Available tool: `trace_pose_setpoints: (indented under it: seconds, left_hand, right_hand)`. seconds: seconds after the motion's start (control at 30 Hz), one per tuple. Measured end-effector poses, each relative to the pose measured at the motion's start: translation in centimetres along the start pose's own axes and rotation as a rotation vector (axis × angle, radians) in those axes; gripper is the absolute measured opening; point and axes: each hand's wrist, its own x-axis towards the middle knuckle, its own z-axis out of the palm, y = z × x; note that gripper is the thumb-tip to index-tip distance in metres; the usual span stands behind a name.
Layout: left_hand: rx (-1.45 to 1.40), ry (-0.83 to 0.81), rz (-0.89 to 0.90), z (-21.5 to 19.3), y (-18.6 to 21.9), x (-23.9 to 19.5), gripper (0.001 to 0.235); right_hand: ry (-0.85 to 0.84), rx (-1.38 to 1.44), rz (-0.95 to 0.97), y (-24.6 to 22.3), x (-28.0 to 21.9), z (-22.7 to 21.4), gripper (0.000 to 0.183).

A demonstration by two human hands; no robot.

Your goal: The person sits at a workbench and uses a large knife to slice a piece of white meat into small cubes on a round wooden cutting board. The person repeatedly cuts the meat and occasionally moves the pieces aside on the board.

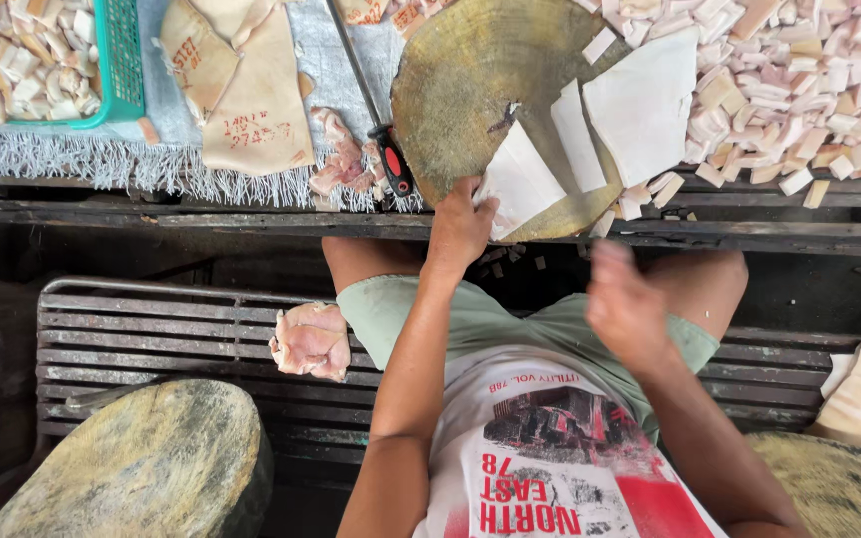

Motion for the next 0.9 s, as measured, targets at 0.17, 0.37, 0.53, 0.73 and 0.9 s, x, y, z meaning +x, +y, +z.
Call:
trace_pose_setpoints:
  seconds: [0.17,0.37,0.53,0.73,0.9]
  left_hand:
    - [-0.011,0.022,0.062,1.1,-1.4,-0.3,0.037]
    - [-0.097,0.050,0.049,3.8,-0.1,-0.4,0.031]
    - [-0.038,0.040,0.026,3.2,1.9,0.2,0.029]
    - [-0.044,0.006,-0.020,2.4,2.5,0.4,0.028]
    - [-0.065,0.030,-0.008,2.0,1.7,-0.2,0.028]
  right_hand:
    - [-0.153,0.001,0.164,1.5,-2.5,2.0,0.066]
    - [-0.072,0.133,0.179,2.8,-1.2,2.5,0.066]
    - [-0.073,0.350,0.293,2.8,0.0,0.6,0.069]
    - [0.319,0.130,0.028,1.8,-1.7,-5.8,0.054]
    - [0.409,0.158,-0.143,1.8,-1.5,-2.7,0.062]
